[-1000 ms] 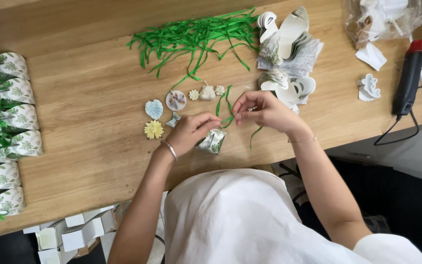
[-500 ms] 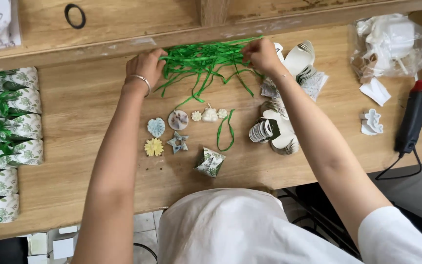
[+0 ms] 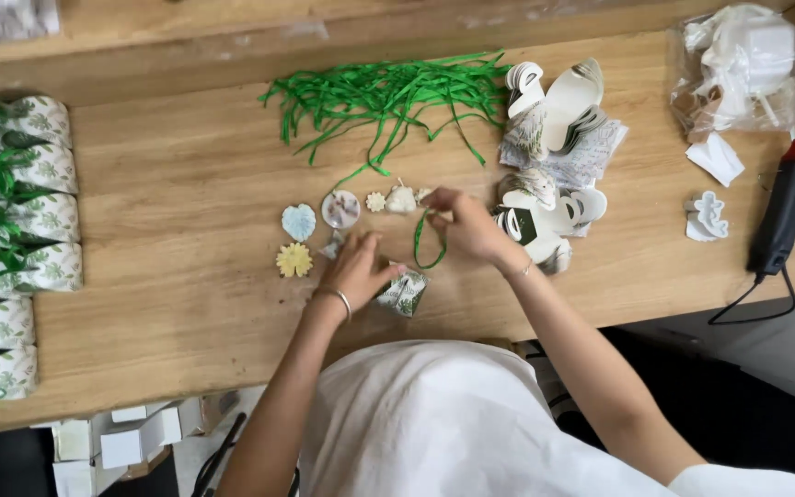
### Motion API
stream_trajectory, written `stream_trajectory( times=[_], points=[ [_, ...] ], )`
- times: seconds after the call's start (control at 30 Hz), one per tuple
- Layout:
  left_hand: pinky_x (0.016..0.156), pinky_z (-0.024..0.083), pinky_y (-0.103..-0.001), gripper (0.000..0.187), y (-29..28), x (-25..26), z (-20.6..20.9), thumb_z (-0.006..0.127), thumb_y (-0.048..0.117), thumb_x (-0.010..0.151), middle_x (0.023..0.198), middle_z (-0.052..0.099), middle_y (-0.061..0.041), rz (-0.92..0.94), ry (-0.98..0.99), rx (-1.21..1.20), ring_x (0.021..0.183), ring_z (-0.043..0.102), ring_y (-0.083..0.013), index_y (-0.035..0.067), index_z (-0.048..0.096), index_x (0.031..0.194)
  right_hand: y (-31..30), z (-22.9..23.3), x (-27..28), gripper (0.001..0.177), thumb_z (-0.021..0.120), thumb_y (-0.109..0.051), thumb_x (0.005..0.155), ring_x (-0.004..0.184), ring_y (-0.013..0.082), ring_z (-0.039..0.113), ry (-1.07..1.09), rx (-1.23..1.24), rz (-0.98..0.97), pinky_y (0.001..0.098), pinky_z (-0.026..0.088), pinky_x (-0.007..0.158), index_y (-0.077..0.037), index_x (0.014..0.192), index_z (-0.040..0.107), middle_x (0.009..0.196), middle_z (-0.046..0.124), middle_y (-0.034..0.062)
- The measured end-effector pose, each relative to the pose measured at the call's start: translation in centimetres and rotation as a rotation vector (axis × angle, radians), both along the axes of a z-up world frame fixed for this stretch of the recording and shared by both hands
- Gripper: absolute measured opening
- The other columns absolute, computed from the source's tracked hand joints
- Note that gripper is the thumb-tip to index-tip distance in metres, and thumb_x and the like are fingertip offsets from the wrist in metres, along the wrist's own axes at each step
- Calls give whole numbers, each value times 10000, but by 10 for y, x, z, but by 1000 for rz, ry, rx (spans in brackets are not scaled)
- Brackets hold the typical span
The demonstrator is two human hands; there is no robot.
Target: Packaging decorative candles into small boxes and placing one on a display shelf.
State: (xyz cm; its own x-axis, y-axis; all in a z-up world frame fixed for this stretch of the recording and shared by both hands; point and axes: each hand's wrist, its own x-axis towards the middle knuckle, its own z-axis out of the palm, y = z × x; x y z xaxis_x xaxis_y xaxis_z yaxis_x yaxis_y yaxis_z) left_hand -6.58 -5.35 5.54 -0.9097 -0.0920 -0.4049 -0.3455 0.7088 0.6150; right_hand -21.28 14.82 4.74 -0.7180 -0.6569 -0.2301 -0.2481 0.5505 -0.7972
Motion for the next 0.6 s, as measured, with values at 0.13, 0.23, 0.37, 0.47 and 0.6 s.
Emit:
stream_trajectory(
  times=[0.13,0.23,0.37,0.47,0.6],
  points=[
    [978,500,-480,764,30,55,-11,815,473,778,1368,489,-201,34,-21,27,1231,552,-404,128,482,1374,11,-28,66,369,717,-95,871,1046,230,725,-134,-34,39,355,575,896,-48,1236,690,1160,755,128],
    [965,500,-480,775,43,76,-44,874,373,730,1345,501,-171,69,108,32,1207,560,-397,133,481,1353,14,-30,95,522,770,-75,773,1092,232,695,-179,-57,33,361,571,893,-40,1281,657,1188,736,133],
    [970,489,-477,724,50,80,-63,887,269,748,1302,522,-171,80,209,37,1201,557,-404,128,493,1340,11,-38,118,656,883,-95,671,1073,285,675,-57,-55,-5,393,557,892,-12,1273,636,1175,694,167],
    [975,492,-462,702,51,76,-69,885,218,730,1299,528,-174,131,274,123,1199,564,-399,116,504,1311,5,-40,125,594,904,-103,667,1016,298,687,20,-22,-92,393,565,858,-13,1202,663,1123,695,169],
    [1018,483,-449,747,61,82,-69,876,145,673,1299,525,-201,232,316,234,1219,554,-409,76,488,1307,3,-32,137,445,868,-80,674,899,272,693,5,19,-237,363,575,758,-24,1063,659,1033,682,147]
  ],
)
